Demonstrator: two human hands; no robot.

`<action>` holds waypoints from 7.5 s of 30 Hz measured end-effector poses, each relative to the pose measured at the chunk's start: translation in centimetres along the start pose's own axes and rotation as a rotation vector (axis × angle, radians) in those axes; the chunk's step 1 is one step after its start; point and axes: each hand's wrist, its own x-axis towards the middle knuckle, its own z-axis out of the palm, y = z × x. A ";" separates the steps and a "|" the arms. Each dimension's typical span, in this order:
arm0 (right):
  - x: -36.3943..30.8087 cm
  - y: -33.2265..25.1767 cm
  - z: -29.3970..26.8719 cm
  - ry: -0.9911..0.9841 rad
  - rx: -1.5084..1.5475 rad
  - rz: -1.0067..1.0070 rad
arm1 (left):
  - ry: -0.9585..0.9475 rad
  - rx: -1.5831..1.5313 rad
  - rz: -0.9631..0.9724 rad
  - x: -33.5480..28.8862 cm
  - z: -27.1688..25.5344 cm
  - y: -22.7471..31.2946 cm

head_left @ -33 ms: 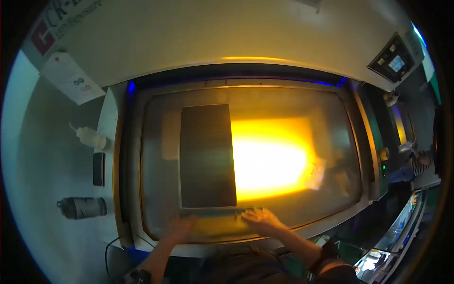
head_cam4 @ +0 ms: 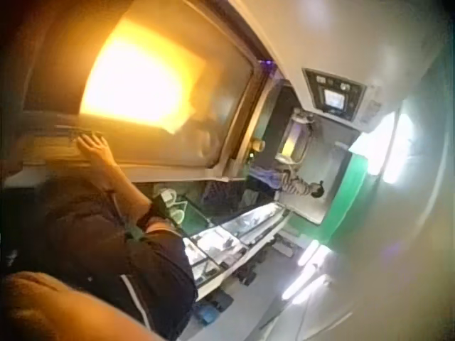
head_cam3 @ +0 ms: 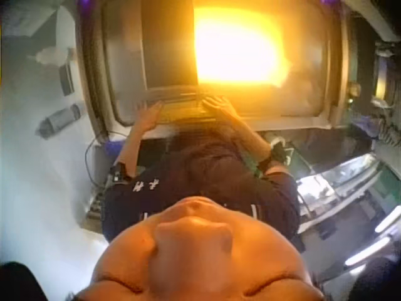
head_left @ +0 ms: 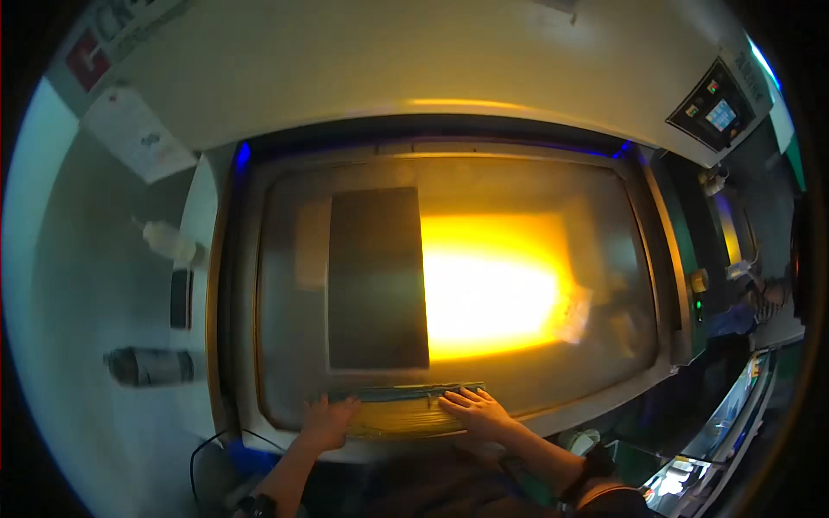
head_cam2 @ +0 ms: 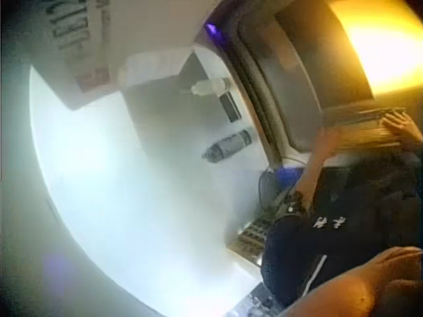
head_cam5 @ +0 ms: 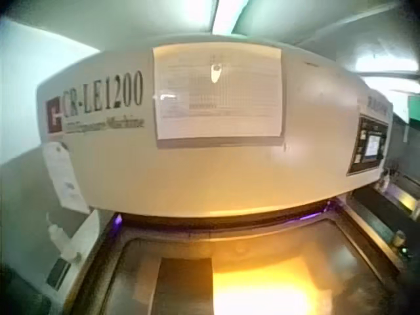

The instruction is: Operate an LED exposure machine to process circuit board panels.

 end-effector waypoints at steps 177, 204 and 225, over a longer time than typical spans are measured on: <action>-11.0 13.5 5.3 0.038 0.267 0.374 | -0.608 -1.021 -0.352 -26.6 18.2 8.4; -12.4 -13.6 -13.3 -0.280 -0.145 0.990 | -0.361 -0.426 -0.126 -23.4 4.1 -20.8; -8.1 -10.7 -39.9 1.162 -0.573 0.145 | 0.024 -0.009 -0.244 16.7 14.0 -9.9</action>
